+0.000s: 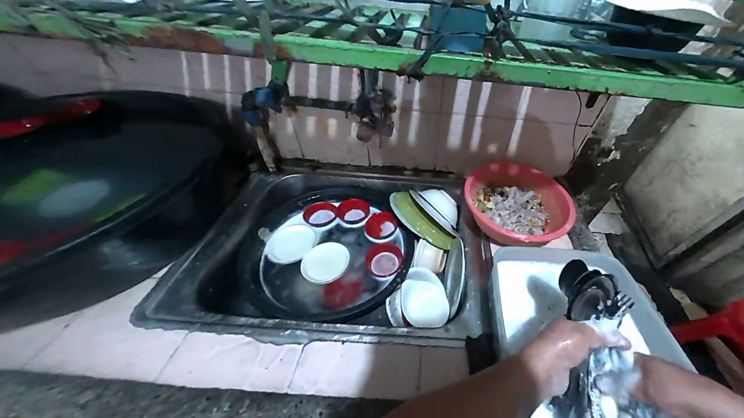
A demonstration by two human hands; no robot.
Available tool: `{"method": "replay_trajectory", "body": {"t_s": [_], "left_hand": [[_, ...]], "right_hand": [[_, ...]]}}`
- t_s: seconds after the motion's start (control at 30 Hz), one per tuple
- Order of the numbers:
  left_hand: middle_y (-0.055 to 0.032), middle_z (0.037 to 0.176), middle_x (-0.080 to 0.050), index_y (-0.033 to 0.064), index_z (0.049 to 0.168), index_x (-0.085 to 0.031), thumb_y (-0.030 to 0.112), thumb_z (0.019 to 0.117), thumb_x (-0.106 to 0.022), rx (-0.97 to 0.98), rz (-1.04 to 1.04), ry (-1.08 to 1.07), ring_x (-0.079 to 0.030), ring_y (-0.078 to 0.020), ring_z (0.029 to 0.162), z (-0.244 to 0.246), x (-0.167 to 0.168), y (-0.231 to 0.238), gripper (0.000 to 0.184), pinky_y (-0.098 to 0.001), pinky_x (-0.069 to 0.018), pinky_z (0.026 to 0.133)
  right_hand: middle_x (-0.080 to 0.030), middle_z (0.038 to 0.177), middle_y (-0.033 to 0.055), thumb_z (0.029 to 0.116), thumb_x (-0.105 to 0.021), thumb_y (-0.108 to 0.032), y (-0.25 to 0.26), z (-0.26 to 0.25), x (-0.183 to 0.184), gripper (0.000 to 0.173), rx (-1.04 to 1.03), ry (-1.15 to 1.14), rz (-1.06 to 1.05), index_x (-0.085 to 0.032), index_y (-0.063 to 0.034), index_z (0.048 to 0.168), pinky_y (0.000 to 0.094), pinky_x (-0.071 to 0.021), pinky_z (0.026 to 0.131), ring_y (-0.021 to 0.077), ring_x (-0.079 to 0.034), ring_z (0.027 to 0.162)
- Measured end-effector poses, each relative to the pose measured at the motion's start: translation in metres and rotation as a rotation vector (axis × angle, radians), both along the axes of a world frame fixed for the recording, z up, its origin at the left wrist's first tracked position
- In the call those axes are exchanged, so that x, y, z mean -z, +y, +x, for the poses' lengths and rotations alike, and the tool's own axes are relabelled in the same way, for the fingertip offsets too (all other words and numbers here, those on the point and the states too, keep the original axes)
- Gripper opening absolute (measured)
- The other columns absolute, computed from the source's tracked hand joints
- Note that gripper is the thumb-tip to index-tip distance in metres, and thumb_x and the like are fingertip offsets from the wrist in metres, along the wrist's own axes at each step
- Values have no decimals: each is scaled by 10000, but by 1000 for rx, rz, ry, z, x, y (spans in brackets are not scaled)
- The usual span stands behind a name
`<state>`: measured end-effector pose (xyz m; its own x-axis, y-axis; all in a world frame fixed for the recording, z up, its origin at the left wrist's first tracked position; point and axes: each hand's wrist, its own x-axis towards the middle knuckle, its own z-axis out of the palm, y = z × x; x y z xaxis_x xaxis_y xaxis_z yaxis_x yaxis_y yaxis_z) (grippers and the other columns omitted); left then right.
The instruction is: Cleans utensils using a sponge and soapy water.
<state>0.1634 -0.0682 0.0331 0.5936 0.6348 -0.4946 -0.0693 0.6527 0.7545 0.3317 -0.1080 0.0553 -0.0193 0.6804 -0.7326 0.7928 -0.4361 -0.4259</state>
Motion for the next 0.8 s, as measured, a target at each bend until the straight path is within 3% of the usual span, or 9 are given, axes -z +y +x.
{"method": "replay_trajectory", "body": {"t_s": [0.1,0.17,0.23,0.3,0.43,0.53,0.63,0.73,0.8], "left_hand": [[-60,933,-700,40,1143,-637,199,961,-698,-127,-67,-55,-683,-158,830,0,1,8,249,-341,-568,781],[-59,908,-636,48,1147,-621,180,987,-670,-277,-150,-110,-630,-157,708,-1,2,17,213,-324,-570,669],[-45,868,-590,71,1128,-617,176,1009,-626,-330,-198,-94,-584,-156,642,-1,6,21,159,-330,-555,602],[-59,919,-593,79,1161,-598,175,1036,-559,-232,-198,-59,-591,-166,670,-1,10,18,163,-336,-551,609],[-43,851,-601,77,1103,-581,129,1018,-542,40,-143,14,-613,-144,645,3,5,8,107,-308,-565,602],[-45,905,-620,66,1142,-585,142,1014,-576,122,-80,65,-625,-133,661,1,2,4,150,-296,-566,611],[-59,878,-632,41,1197,-533,132,995,-633,-27,-77,58,-634,-134,638,1,4,4,244,-284,-568,591],[-69,832,-623,16,1208,-520,94,951,-677,-108,-27,117,-624,-140,629,1,4,5,312,-288,-556,591],[-71,841,-618,7,1231,-522,50,929,-643,-92,22,211,-616,-141,651,1,2,4,328,-294,-539,613]], "right_hand": [[-693,1145,171,957,-703,-262,-19,0,12,452,-64,134,-33,-599,12,1302,488,-540,971,254,-682,1054],[-666,1169,169,933,-717,-163,-30,6,14,501,-75,182,6,-536,21,1362,458,-542,963,232,-667,1051],[-665,1229,207,900,-750,-133,-35,14,11,555,46,96,129,-536,20,1389,500,-526,1010,288,-665,1119],[-685,1167,211,865,-767,-111,-34,16,2,522,298,80,376,-580,43,1328,505,-545,958,293,-681,1052],[-709,979,107,846,-722,-122,-21,2,-11,538,722,399,653,-527,-4,1333,364,-624,690,173,-714,785],[-709,1005,114,828,-736,-20,-14,-12,-4,484,817,389,753,-587,10,1288,368,-607,717,169,-700,812],[-701,964,108,861,-700,-3,-10,-12,10,473,937,450,821,-548,9,1309,345,-609,635,153,-696,742],[-697,963,114,886,-662,-26,-16,-25,12,501,875,549,765,-483,10,1352,364,-629,642,171,-709,741],[-693,1005,140,894,-677,-15,-17,-36,14,502,793,462,728,-489,32,1357,375,-627,692,183,-713,787]]}}
